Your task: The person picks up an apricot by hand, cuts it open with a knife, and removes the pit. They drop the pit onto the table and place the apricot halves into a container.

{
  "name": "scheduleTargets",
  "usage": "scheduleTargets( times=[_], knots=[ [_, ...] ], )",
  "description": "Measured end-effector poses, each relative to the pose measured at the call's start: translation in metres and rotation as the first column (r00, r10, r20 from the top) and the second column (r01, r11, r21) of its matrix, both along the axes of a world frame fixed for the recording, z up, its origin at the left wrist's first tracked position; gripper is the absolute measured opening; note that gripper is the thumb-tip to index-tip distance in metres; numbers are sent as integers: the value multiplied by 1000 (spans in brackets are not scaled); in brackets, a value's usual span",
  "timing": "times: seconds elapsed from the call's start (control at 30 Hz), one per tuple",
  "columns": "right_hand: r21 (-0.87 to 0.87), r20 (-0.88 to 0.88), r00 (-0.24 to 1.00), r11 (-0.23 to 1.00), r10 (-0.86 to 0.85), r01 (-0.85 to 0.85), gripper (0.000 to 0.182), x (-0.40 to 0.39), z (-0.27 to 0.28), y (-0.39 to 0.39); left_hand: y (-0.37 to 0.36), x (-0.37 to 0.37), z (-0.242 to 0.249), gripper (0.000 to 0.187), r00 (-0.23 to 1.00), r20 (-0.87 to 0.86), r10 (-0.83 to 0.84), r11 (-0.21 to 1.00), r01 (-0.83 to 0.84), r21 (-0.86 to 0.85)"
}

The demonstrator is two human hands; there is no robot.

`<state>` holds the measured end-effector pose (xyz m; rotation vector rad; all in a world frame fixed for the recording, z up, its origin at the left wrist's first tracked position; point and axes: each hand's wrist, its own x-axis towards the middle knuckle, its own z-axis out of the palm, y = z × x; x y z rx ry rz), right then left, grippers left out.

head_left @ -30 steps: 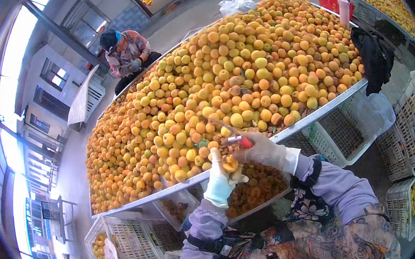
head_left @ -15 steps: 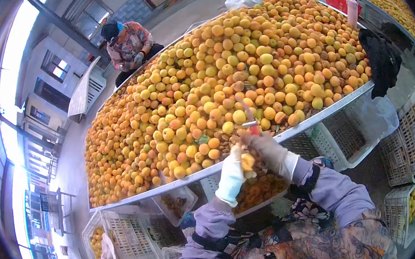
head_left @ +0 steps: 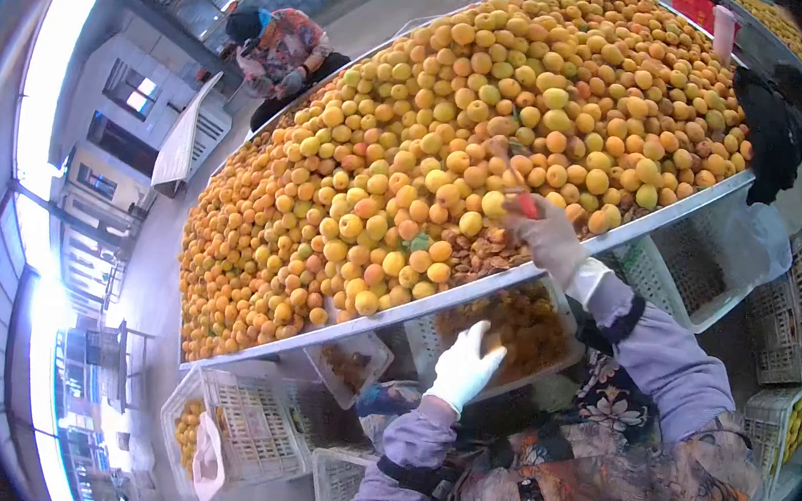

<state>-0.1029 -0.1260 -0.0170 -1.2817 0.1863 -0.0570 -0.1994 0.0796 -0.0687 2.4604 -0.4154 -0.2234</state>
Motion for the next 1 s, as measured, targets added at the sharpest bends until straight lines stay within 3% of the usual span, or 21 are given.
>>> scheduleTargets(
  times=[0.03,0.07,0.1,0.17,0.23,0.3,0.37,0.4,0.5,0.53,0.63,0.7,0.73,0.77,0.83,0.9,0.93,1.0],
  knots=[
    [52,-85,994,997,66,-61,26,-19,28,-3,5,-1,4,37,993,113,19,999,-23,28],
    [7,-103,990,996,93,-93,26,-26,34,-3,9,1,8,32,987,132,93,991,-79,-106],
    [-39,-121,986,992,116,-122,26,-31,34,-3,17,5,19,28,976,153,154,979,-129,-159],
    [-80,-73,987,986,143,-149,27,-39,14,-1,42,18,30,22,880,397,262,965,-226,-137],
    [-128,-27,985,977,169,-171,28,-54,7,2,73,35,32,22,780,458,427,904,-390,-178],
    [-122,-176,955,957,239,-262,30,-75,13,4,105,58,28,27,712,437,549,836,-471,-283],
    [-97,-219,938,951,267,-293,33,-86,9,8,126,79,27,52,717,423,554,816,-569,-104],
    [-77,-214,934,948,286,-307,32,-91,8,11,124,81,33,65,757,405,513,788,-602,127],
    [-98,-233,924,938,302,-331,29,-101,-6,20,119,91,25,67,834,358,420,744,-542,390],
    [-112,-237,920,932,311,-344,28,-103,-13,22,121,92,23,67,832,360,422,746,-545,384],
    [-90,-222,918,930,330,-356,27,-107,-18,26,135,96,6,62,814,369,449,776,-560,290],
    [-47,-216,919,937,329,-347,28,-109,-19,26,139,93,14,55,799,349,489,869,-478,-124],
    [-49,-216,920,937,327,-345,28,-110,-15,25,140,86,16,48,826,214,522,835,-443,-327],
    [-33,-218,913,932,345,-360,28,-111,-8,24,141,82,13,42,863,59,502,701,-365,-612],
    [-17,-217,907,928,360,-372,28,-111,-10,30,110,49,52,45,913,-306,271,287,-380,-880],
    [-20,-70,918,919,391,-393,28,-111,-8,45,91,26,59,48,943,-324,81,162,-333,-929],
    [45,-240,860,890,451,-454,27,-118,10,41,81,17,62,49,939,-343,4,104,-341,-934],
    [61,-220,852,879,474,-473,27,-123,6,48,66,0,61,54,925,-365,-108,7,-367,-930]
  ],
)
